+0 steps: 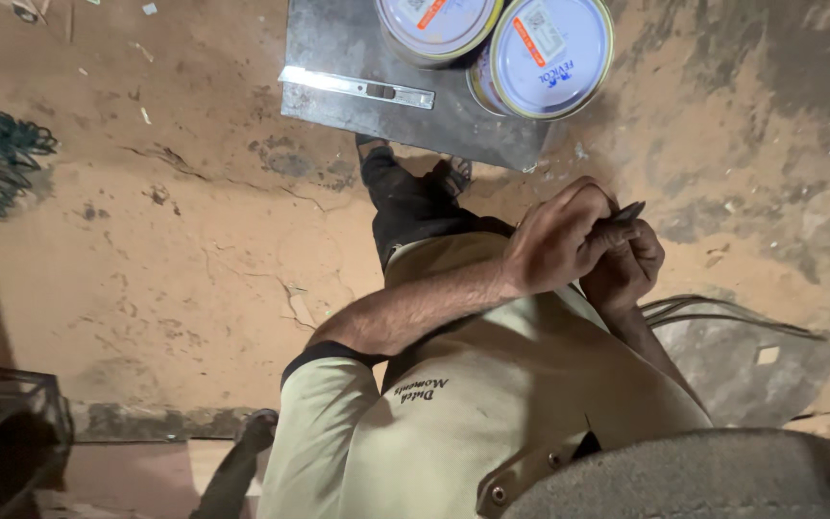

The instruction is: The person holds two metal cans on a small table and uses scissors to cut open the lids, working on one can and then the other. They then pick up a small bottle of yellow liquid, unscrew its cap, and pour the liquid into one of the opened cans while reading the can's label.

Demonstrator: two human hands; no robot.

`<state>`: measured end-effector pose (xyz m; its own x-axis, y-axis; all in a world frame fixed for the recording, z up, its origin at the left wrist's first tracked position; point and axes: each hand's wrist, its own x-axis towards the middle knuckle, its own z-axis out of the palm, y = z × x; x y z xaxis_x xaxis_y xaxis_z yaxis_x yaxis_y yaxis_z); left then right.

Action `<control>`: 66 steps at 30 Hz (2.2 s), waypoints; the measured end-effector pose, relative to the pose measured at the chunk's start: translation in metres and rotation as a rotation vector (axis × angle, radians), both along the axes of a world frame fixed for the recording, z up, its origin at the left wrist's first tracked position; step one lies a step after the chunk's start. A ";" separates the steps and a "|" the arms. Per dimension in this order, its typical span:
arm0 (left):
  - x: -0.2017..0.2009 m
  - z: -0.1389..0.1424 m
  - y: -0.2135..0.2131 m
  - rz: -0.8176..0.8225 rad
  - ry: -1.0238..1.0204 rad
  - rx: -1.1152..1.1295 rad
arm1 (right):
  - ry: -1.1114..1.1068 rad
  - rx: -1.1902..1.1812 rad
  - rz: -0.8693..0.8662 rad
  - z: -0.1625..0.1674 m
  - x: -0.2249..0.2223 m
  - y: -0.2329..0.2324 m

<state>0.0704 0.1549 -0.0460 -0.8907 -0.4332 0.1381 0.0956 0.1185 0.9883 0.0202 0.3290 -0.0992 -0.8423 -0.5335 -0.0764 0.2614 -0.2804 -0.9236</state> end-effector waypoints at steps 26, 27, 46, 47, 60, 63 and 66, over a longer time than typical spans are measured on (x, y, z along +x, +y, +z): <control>-0.010 -0.007 -0.030 -0.208 0.243 0.490 | 0.115 0.160 0.614 0.047 -0.061 -0.018; -0.009 -0.007 -0.034 -0.238 0.230 0.532 | 0.009 0.135 0.621 0.047 -0.058 -0.019; 0.002 0.004 -0.135 -0.439 0.318 0.667 | 0.136 0.496 0.290 0.095 0.035 -0.074; 0.004 0.008 -0.147 -0.304 0.327 0.578 | 0.054 0.546 0.255 0.106 0.032 -0.075; -0.061 0.037 -0.216 -0.562 -0.155 -0.941 | 0.077 1.414 0.615 0.160 -0.047 -0.090; -0.060 0.031 -0.219 -0.554 -0.144 -0.882 | 0.717 1.383 0.605 0.154 -0.054 -0.086; -0.059 0.024 -0.221 -0.550 -0.145 -0.860 | 1.647 1.490 0.619 0.149 -0.062 -0.077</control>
<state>0.0115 -0.0666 -0.0217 -0.9685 0.2341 0.0845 0.2374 0.7668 0.5963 -0.0422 0.2521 0.0494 -0.3905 -0.9024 -0.1821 -0.9105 0.3494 0.2210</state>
